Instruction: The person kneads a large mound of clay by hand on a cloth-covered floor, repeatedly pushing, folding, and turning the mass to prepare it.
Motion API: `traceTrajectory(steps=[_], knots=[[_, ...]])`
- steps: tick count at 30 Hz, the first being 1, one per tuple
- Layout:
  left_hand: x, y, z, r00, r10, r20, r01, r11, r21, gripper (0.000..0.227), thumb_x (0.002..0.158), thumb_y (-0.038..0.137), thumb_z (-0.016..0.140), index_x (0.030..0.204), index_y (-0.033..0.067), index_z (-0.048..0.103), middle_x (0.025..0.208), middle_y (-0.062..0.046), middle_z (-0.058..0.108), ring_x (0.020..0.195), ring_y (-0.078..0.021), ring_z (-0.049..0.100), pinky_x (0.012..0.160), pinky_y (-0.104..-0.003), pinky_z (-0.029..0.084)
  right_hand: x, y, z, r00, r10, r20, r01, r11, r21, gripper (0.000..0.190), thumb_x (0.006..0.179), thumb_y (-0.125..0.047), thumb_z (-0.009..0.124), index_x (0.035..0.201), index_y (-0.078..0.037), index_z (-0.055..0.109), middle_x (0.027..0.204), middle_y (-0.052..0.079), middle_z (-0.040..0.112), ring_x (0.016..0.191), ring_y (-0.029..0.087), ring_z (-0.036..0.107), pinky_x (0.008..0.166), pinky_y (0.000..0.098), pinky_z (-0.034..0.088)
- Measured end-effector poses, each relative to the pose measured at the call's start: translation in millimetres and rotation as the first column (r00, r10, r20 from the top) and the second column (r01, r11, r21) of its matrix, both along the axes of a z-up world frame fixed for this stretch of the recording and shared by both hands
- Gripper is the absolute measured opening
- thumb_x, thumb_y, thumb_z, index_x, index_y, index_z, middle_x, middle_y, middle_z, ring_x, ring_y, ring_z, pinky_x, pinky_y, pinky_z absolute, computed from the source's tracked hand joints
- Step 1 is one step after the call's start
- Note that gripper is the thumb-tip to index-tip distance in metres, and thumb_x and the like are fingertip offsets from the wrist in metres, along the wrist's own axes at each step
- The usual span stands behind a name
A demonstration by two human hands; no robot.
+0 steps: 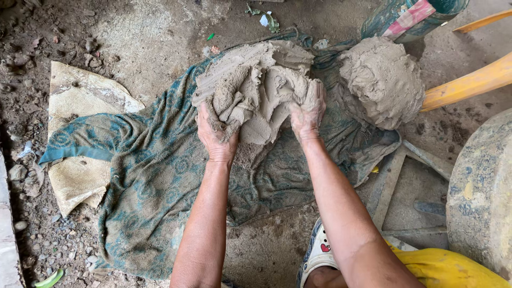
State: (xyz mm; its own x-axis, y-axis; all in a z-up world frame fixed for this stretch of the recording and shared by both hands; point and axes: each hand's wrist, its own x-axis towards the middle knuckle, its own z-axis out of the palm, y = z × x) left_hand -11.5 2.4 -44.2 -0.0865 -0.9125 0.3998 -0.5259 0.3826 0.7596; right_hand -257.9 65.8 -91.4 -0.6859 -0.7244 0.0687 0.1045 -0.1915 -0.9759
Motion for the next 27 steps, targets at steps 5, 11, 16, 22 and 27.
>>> traceTrajectory(steps=[5,11,16,22,27], knots=[[0,0,-6,1.000,0.005,-0.012,-0.005,1.000,-0.002,0.091,0.074,0.027,0.092,0.146,-0.0002,0.044,0.137,-0.025,0.059,0.129,-0.0435,0.057,0.112,-0.049,0.045,-40,-31,-12,0.765,0.050,-0.642,0.321,0.834,0.448,0.074,0.079,-0.028,0.089,0.142,-0.011,0.054,0.139,0.010,0.065,0.126,0.026,0.064,0.117,0.0440,0.051],[2,-3,-3,1.000,-0.010,-0.012,0.010,1.000,0.001,0.092,0.073,0.028,0.092,0.145,-0.0013,0.044,0.134,-0.025,0.060,0.125,-0.0440,0.059,0.109,-0.048,0.046,10,-6,99,0.504,0.511,-0.696,0.366,0.603,0.708,0.111,0.087,-0.050,0.082,0.164,0.000,0.021,0.165,0.025,-0.019,0.155,0.043,-0.013,0.124,0.0686,0.005],[0,-3,3,0.997,-0.042,-0.066,0.045,0.998,0.047,0.078,0.083,0.029,0.089,0.144,0.0006,0.050,0.134,-0.022,0.063,0.127,-0.0418,0.061,0.112,-0.046,0.048,44,21,176,0.512,0.393,-0.764,0.530,0.556,0.640,0.093,0.087,-0.051,0.073,0.161,-0.007,0.039,0.167,0.026,-0.003,0.151,0.050,0.010,0.119,0.0678,0.024],[1,-3,0,0.998,-0.014,-0.059,0.016,0.999,0.042,0.082,0.080,0.030,0.090,0.143,-0.0020,0.049,0.138,-0.026,0.060,0.130,-0.0440,0.057,0.112,-0.049,0.044,76,45,83,0.723,0.017,-0.691,0.183,0.959,0.215,0.006,0.097,-0.011,0.069,0.092,-0.012,0.066,0.112,0.005,0.057,0.104,0.015,0.063,0.090,0.0304,0.064],[3,0,-14,0.999,-0.024,-0.045,0.025,1.000,0.016,0.094,0.073,0.028,0.089,0.150,-0.0006,0.043,0.144,-0.027,0.055,0.135,-0.0445,0.052,0.116,-0.050,0.039,93,66,39,0.963,0.072,-0.261,-0.041,0.992,0.122,0.036,0.097,0.004,0.057,0.132,-0.006,0.052,0.121,0.007,0.054,0.099,0.014,0.055,0.086,0.0266,0.053]])
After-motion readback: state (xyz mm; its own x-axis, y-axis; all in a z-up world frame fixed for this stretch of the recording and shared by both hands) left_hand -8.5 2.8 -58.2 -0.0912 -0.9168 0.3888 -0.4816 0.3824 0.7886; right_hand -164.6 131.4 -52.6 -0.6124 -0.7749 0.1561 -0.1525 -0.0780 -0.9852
